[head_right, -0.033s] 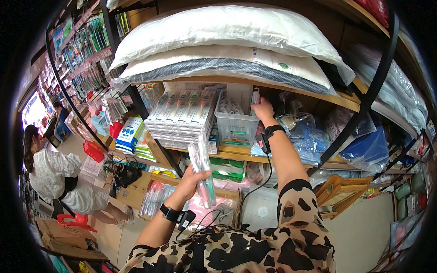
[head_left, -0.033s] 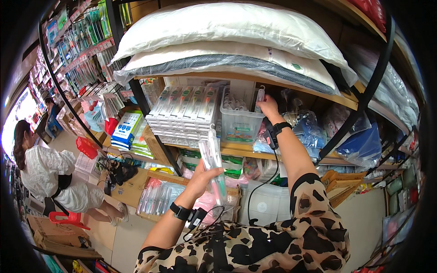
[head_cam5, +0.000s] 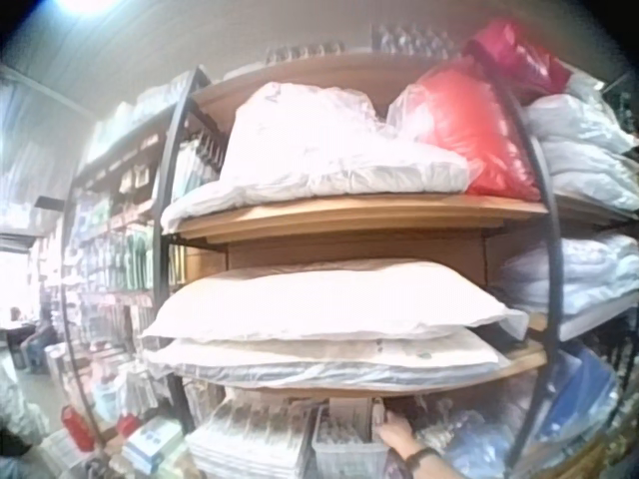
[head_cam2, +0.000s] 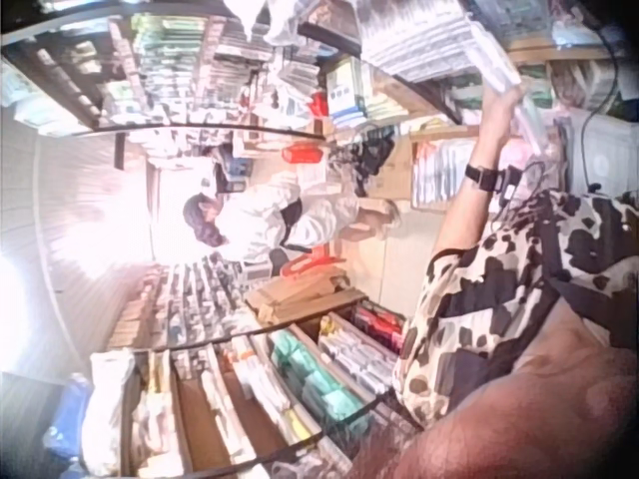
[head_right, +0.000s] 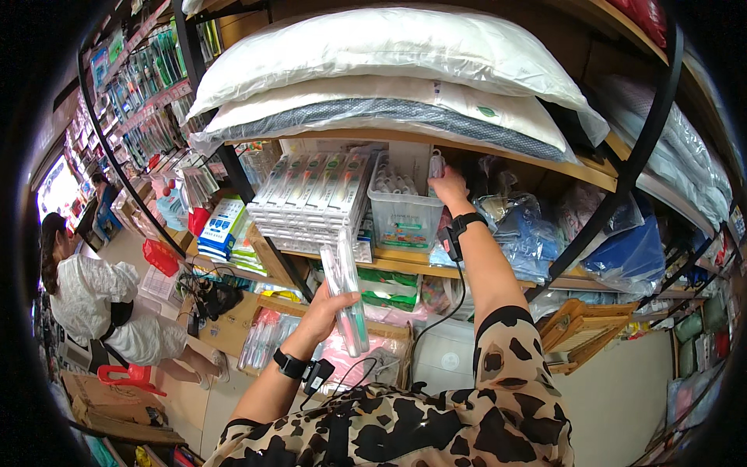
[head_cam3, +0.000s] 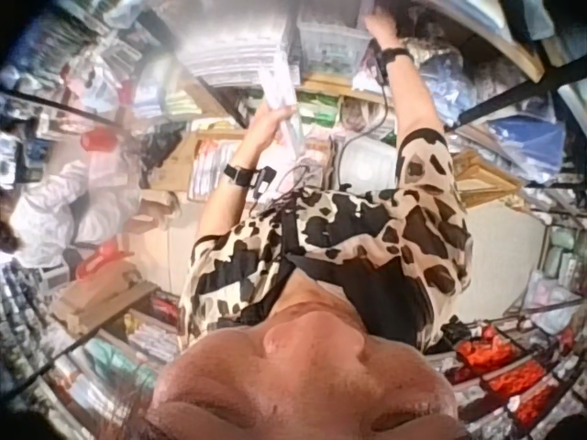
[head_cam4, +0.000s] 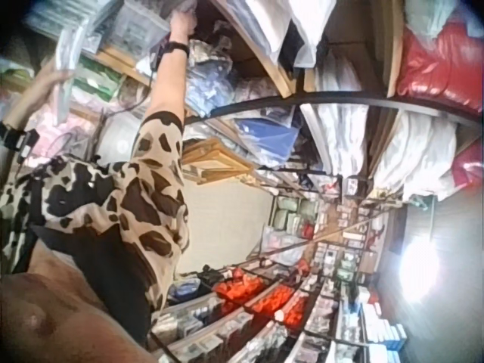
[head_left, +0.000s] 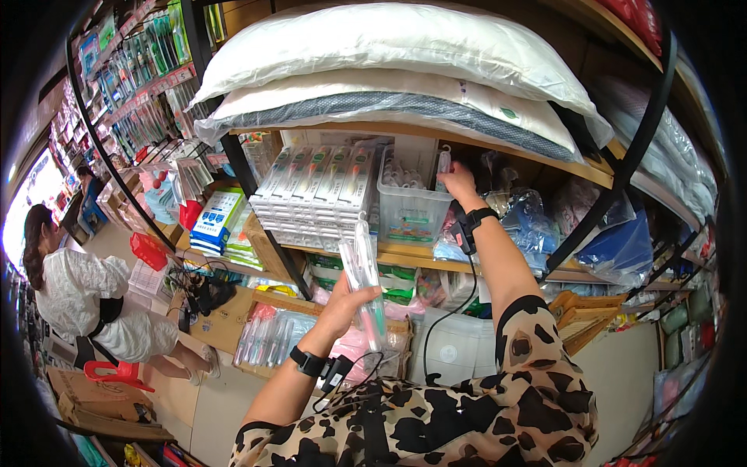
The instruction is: The person removes toothbrush packages from a plastic bin on a shelf and places them on a table, uses a cloth to wipe the surface, and then gathers the packages together by hand.
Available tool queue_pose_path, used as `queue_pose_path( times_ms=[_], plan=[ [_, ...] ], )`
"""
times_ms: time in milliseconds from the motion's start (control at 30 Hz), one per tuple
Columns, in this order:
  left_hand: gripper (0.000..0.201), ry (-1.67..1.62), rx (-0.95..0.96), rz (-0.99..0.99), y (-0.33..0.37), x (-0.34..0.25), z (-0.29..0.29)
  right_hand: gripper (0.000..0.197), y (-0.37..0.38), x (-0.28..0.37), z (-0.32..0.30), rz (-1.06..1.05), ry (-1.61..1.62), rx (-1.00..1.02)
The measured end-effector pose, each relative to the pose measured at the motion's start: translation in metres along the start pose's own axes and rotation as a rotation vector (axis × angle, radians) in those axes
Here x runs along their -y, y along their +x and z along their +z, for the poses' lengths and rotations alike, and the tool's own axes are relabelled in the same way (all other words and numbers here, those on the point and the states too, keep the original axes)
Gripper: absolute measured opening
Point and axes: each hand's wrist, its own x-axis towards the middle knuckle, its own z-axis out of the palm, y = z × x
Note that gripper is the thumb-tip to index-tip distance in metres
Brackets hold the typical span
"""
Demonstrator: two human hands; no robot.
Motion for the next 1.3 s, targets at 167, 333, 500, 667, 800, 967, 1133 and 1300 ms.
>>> queue_pose_path(
  times_ms=[167, 333, 500, 667, 800, 967, 1133, 1300],
  plan=[
    [0.04, 0.012, -0.026, 0.001, -0.003, -0.008, 0.002, 0.051, -0.011, 0.009, 0.001, -0.071, -0.297, 0.002],
    [0.039, 0.01, -0.023, 0.002, -0.001, -0.005, -0.001, 0.056, -0.013, 0.009, -0.007, -0.099, -0.378, 0.131],
    [0.041, 0.013, -0.028, -0.012, -0.002, -0.002, -0.005, 0.06, -0.024, 0.027, -0.015, -0.047, -0.414, 0.209],
    [0.036, -0.006, -0.012, -0.002, -0.001, -0.004, 0.005, 0.052, -0.004, -0.003, -0.009, -0.188, -0.386, 0.17],
    [0.036, -0.002, -0.029, 0.001, -0.003, -0.005, 0.001, 0.042, -0.007, 0.001, -0.005, -0.267, -0.098, 0.093],
    [0.047, 0.01, -0.01, -0.016, -0.003, -0.002, -0.005, 0.026, -0.011, 0.011, -0.011, -0.384, -0.033, -0.065],
    [0.046, 0.014, -0.001, -0.022, 0.0, 0.002, -0.004, 0.018, -0.019, 0.007, -0.01, -0.425, -0.162, -0.07],
    [0.045, 0.023, 0.008, -0.016, 0.001, -0.001, -0.002, 0.014, -0.025, 0.009, -0.013, -0.418, -0.472, -0.134]
  ],
)
